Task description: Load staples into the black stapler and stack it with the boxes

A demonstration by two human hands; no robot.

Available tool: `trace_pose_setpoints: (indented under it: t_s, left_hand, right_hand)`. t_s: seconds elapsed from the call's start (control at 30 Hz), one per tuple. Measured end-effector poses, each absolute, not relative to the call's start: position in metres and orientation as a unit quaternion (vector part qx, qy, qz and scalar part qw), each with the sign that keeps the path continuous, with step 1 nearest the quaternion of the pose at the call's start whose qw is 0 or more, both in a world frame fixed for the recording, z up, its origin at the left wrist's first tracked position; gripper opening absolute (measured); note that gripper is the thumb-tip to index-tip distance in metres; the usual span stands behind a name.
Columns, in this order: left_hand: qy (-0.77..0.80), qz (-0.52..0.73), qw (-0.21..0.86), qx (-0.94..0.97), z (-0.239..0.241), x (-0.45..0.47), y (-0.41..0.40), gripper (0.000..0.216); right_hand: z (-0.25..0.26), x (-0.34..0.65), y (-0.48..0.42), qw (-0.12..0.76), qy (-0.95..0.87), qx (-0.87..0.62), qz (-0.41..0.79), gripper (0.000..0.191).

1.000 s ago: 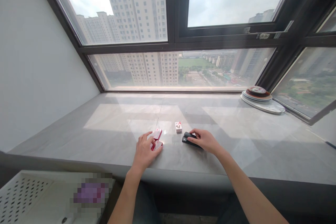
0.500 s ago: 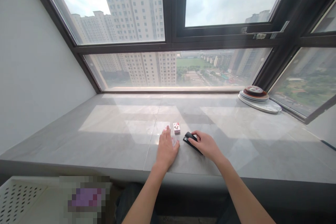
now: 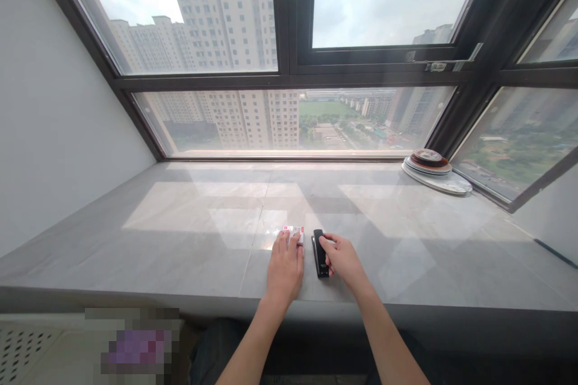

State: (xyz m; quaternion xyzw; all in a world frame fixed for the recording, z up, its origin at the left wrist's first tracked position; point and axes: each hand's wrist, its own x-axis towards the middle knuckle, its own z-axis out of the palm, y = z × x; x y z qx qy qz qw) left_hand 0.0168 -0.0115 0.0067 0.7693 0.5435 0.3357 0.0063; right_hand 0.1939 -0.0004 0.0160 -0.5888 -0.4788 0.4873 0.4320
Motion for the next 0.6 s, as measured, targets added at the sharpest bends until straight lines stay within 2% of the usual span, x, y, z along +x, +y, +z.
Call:
trace_pose_setpoints:
  t_s: [0.17,0.43,0.6]
  left_hand:
    - [0.565,0.316,-0.005,0.762,0.006,-0.022,-0.016,0.041]
    - [0.576,0.293,-0.037,0.762,0.001,-0.149,0.02,0.04]
    - [0.576,0.287,-0.042,0.764,-0.002,-0.183,0.038,0.041]
  right_hand:
    - [0.004,0.123,0.005,0.476,-0.473,-0.495,0.552,0.067]
    - [0.014,0.01,0.042,0.448,-0.521,-0.452,0.569,0.046]
    - [0.019,-0.024,0.054,0.443,-0.528,-0.45,0.568,0.041]
